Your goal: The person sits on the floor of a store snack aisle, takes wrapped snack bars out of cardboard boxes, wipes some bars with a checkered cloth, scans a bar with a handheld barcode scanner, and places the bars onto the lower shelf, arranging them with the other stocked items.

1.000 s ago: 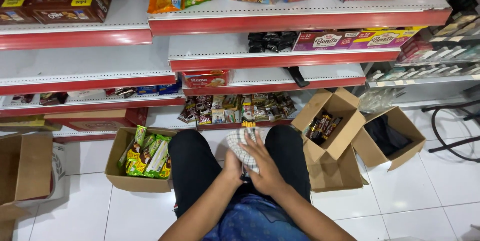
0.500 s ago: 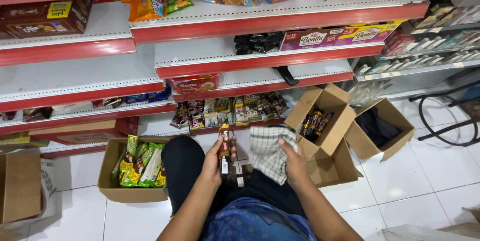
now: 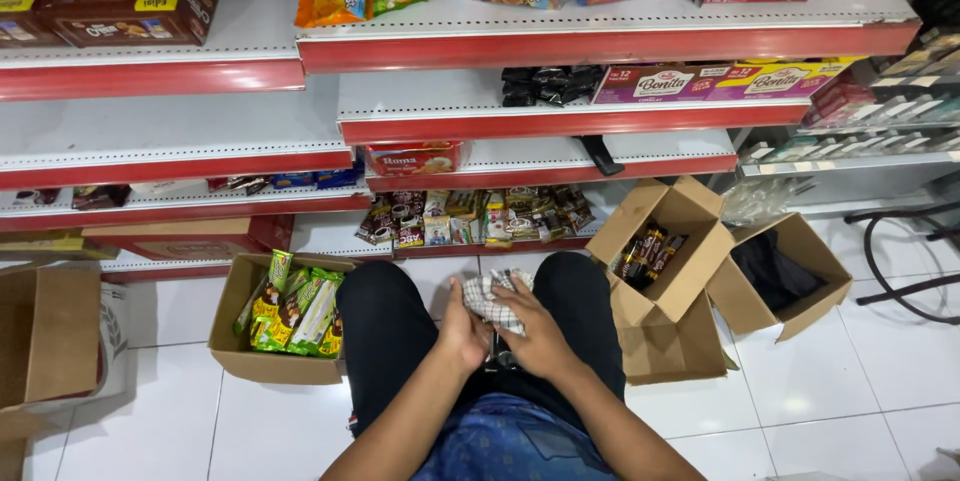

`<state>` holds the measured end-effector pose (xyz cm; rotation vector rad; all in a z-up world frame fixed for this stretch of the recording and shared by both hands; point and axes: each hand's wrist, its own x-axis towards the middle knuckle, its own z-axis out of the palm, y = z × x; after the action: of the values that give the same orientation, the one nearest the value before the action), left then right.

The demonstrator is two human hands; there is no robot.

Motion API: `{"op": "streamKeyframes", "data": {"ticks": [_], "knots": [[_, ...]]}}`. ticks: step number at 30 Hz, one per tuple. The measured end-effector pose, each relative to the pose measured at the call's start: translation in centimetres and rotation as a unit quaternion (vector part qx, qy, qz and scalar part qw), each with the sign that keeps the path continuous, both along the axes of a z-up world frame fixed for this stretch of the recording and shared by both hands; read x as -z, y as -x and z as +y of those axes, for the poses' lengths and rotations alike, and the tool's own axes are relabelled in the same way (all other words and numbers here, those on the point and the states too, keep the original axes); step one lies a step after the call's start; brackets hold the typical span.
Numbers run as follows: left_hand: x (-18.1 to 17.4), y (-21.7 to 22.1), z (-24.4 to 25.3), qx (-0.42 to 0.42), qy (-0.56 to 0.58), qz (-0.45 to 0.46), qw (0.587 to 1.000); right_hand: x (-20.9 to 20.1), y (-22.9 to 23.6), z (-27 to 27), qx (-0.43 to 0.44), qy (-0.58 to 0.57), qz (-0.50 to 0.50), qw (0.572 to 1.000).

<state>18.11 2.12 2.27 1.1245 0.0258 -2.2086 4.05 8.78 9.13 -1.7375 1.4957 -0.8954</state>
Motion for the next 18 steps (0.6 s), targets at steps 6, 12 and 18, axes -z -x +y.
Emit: {"op": "streamKeyframes", "data": {"ticks": [6, 12, 18], "knots": [[1.4, -1.4, -0.2, 0.018, 0.016, -0.024, 0.999, -1.7, -0.5, 1.6, -0.051, -0.026, -0.031, 0.998], [-2.8, -1.3, -0.4, 0.061, 0.034, -0.011, 0.997, -4.0, -0.2, 2.3, -0.115, 0.031, 0.019, 0.993], [-3.2, -1.9, -2.3, 0.122, 0.022, 0.05, 0.991, -6.2, -0.2, 2.2, -0.16, 0.074, 0.062, 0.982]]}}
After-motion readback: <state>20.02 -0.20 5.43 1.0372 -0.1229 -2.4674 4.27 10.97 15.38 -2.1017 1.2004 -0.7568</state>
